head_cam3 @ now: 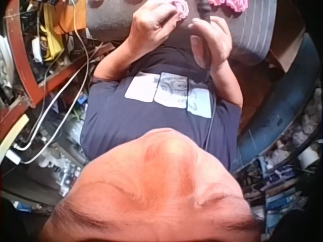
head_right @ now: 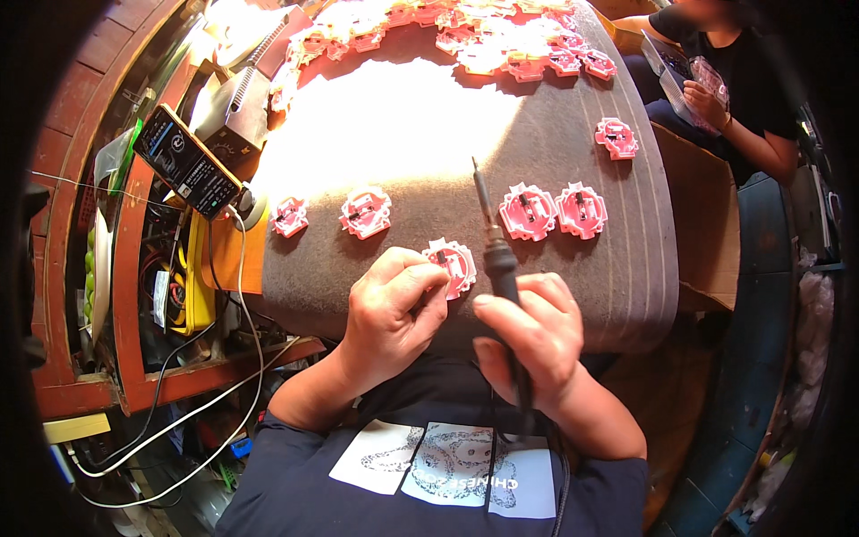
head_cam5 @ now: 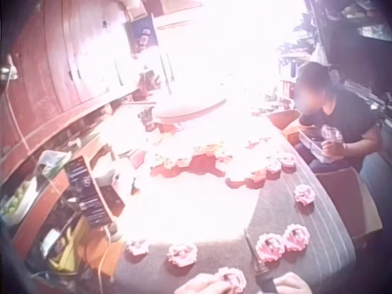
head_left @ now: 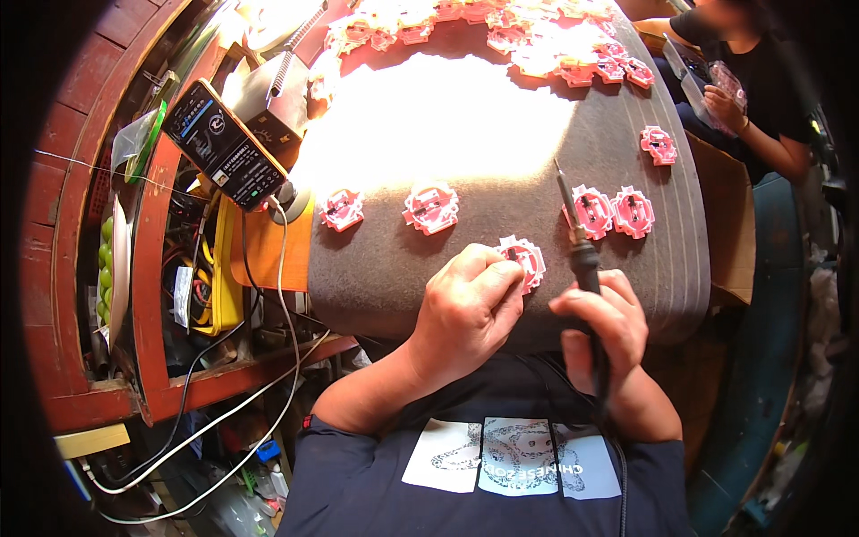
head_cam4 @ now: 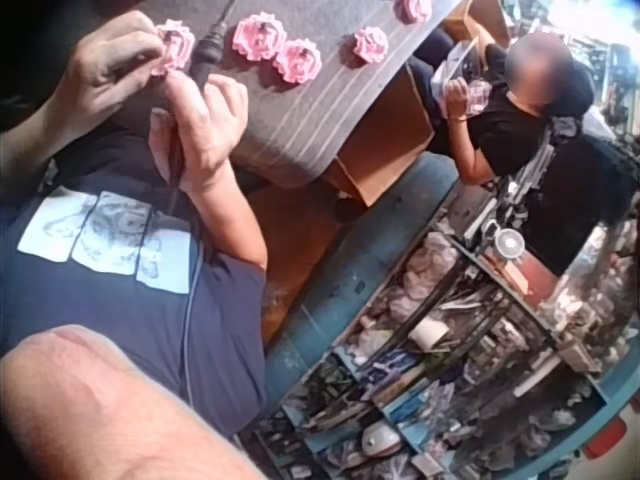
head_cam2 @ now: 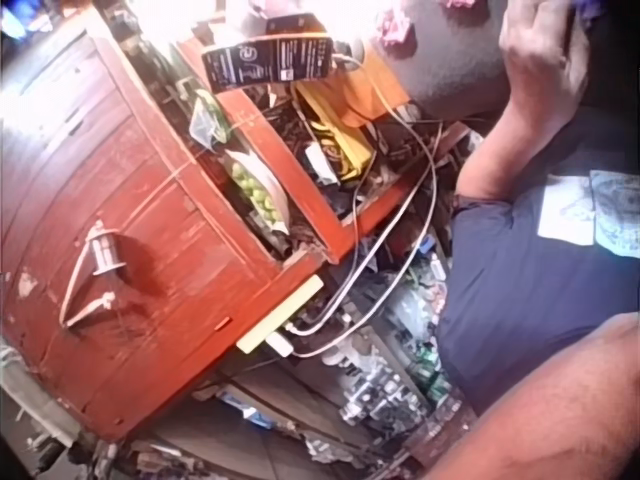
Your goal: The person uses a soldering iron to work on small pink plastic components on a workbench. They pick up each component, apply the soldering iron, and place it back down, repeating the process for several units.
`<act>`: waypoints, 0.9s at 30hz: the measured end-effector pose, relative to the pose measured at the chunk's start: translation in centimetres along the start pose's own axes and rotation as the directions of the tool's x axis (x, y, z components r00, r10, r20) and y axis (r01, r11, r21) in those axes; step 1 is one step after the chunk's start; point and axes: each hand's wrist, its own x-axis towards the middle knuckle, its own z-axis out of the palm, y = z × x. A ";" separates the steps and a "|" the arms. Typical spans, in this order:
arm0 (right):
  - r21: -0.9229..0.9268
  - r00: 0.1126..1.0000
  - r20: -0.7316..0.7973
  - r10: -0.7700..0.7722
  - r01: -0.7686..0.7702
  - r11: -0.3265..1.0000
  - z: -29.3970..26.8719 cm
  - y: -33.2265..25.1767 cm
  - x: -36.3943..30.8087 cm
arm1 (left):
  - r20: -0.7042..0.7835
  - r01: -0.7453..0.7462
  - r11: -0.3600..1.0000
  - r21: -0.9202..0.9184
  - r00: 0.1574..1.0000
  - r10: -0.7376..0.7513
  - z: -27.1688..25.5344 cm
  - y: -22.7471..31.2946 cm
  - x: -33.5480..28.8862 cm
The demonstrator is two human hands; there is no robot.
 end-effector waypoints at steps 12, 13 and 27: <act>0.137 0.979 0.054 0.196 -0.201 0.970 -5.3 -3.5 -0.3 | -0.030 -0.049 0.998 0.041 0.998 0.050 0.5 -0.4 -0.1; 0.127 0.981 0.053 0.187 -0.193 0.973 -5.1 -3.5 -0.1 | -0.029 -0.046 0.998 0.040 0.998 0.047 0.6 -0.3 -0.1; 0.114 0.983 0.056 0.178 -0.183 0.976 -4.4 -3.4 0.1 | -0.018 -0.066 0.997 0.048 0.998 0.067 0.5 -0.4 -0.1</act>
